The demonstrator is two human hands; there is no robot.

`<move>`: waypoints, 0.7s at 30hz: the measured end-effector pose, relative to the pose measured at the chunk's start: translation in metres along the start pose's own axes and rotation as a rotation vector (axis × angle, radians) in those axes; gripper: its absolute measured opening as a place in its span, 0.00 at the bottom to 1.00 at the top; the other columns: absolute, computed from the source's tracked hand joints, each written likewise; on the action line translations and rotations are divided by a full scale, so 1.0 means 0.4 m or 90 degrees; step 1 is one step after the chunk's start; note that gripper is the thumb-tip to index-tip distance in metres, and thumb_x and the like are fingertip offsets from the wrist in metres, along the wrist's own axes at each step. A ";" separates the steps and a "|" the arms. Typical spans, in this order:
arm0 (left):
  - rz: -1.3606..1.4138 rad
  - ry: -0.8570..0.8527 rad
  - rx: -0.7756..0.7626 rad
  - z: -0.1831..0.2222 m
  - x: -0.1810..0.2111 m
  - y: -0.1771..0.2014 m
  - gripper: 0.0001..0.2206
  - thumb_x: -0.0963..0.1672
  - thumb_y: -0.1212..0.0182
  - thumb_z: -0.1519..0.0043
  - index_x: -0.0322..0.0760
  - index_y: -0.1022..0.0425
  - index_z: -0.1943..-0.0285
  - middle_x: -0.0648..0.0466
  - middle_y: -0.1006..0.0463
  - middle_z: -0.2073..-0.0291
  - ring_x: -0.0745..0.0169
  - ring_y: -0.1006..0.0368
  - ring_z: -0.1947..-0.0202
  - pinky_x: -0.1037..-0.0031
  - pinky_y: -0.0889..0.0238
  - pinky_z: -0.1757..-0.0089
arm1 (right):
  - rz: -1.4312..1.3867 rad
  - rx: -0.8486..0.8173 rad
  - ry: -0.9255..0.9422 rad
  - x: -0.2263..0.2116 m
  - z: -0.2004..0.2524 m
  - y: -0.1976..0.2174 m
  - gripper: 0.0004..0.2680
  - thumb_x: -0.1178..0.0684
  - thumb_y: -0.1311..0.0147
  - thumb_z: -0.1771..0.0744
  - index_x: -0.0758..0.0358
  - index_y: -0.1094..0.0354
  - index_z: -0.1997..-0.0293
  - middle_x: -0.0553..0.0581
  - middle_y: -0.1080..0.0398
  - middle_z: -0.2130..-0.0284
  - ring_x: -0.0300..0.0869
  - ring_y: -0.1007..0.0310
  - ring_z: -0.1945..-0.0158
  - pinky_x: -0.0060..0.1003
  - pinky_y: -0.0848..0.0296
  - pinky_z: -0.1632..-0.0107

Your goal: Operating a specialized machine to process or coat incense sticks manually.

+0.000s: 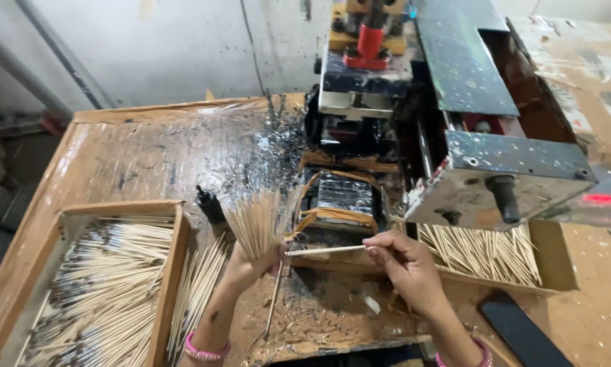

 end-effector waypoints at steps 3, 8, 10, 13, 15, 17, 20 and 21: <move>0.056 -0.059 0.191 -0.082 0.065 0.037 0.09 0.44 0.38 0.34 0.31 0.21 0.58 0.52 0.20 0.75 0.70 0.25 0.80 0.81 0.32 0.79 | 0.319 -0.037 0.164 -0.057 -0.099 -0.034 0.07 0.61 0.42 0.33 0.61 0.24 0.51 0.54 0.23 0.60 0.39 0.24 0.58 0.29 0.25 0.56; 0.145 0.012 0.360 -0.279 0.049 -0.002 0.10 0.42 0.40 0.37 0.27 0.23 0.54 0.56 0.25 0.78 0.72 0.33 0.81 0.81 0.39 0.79 | 0.844 -0.024 0.298 -0.031 -0.210 -0.038 0.17 0.71 0.47 0.37 0.61 0.28 0.45 0.59 0.27 0.46 0.50 0.28 0.39 0.39 0.29 0.34; 0.145 0.005 0.341 -0.300 0.024 -0.023 0.09 0.41 0.41 0.37 0.28 0.22 0.53 0.56 0.25 0.77 0.72 0.32 0.80 0.81 0.38 0.78 | 0.847 -0.009 0.236 -0.047 -0.196 -0.047 0.16 0.69 0.48 0.36 0.63 0.29 0.43 0.60 0.28 0.45 0.51 0.30 0.39 0.39 0.29 0.36; 0.151 -0.006 0.316 -0.317 -0.005 -0.043 0.10 0.40 0.43 0.36 0.29 0.21 0.51 0.57 0.26 0.76 0.72 0.32 0.78 0.80 0.38 0.76 | 0.829 0.010 0.129 -0.100 -0.173 -0.066 0.15 0.66 0.50 0.34 0.66 0.32 0.40 0.63 0.32 0.43 0.55 0.34 0.38 0.42 0.27 0.44; 0.150 -0.011 0.308 -0.318 -0.009 -0.043 0.10 0.40 0.43 0.35 0.29 0.21 0.50 0.58 0.27 0.76 0.73 0.33 0.77 0.80 0.38 0.75 | 0.803 0.018 0.087 -0.094 -0.164 -0.071 0.16 0.64 0.51 0.34 0.67 0.34 0.39 0.65 0.33 0.42 0.56 0.36 0.37 0.44 0.26 0.49; 0.158 -0.010 0.295 -0.314 -0.002 -0.041 0.09 0.41 0.44 0.35 0.30 0.21 0.50 0.58 0.27 0.76 0.73 0.33 0.76 0.80 0.38 0.74 | 0.841 0.039 0.129 -0.044 -0.159 -0.060 0.18 0.66 0.55 0.35 0.68 0.37 0.36 0.65 0.35 0.40 0.57 0.36 0.36 0.43 0.23 0.50; 0.153 -0.010 0.302 -0.312 -0.007 -0.044 0.10 0.41 0.44 0.35 0.29 0.21 0.50 0.58 0.27 0.75 0.73 0.33 0.76 0.80 0.37 0.74 | 0.869 0.040 0.173 -0.013 -0.156 -0.044 0.18 0.68 0.55 0.35 0.70 0.37 0.37 0.69 0.34 0.43 0.60 0.35 0.37 0.44 0.23 0.48; 0.149 -0.013 0.295 -0.316 -0.007 -0.046 0.10 0.41 0.44 0.35 0.29 0.21 0.50 0.58 0.27 0.75 0.73 0.33 0.76 0.80 0.37 0.74 | 0.868 0.049 0.173 -0.005 -0.160 -0.034 0.18 0.68 0.55 0.35 0.70 0.37 0.37 0.69 0.34 0.43 0.60 0.35 0.37 0.44 0.23 0.48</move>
Point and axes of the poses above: each hand's wrist, its own z-axis away from the middle knuckle, its own y-axis out of the back of the hand, x = y × z, the point moved 1 cm from there along -z, towards the middle knuckle
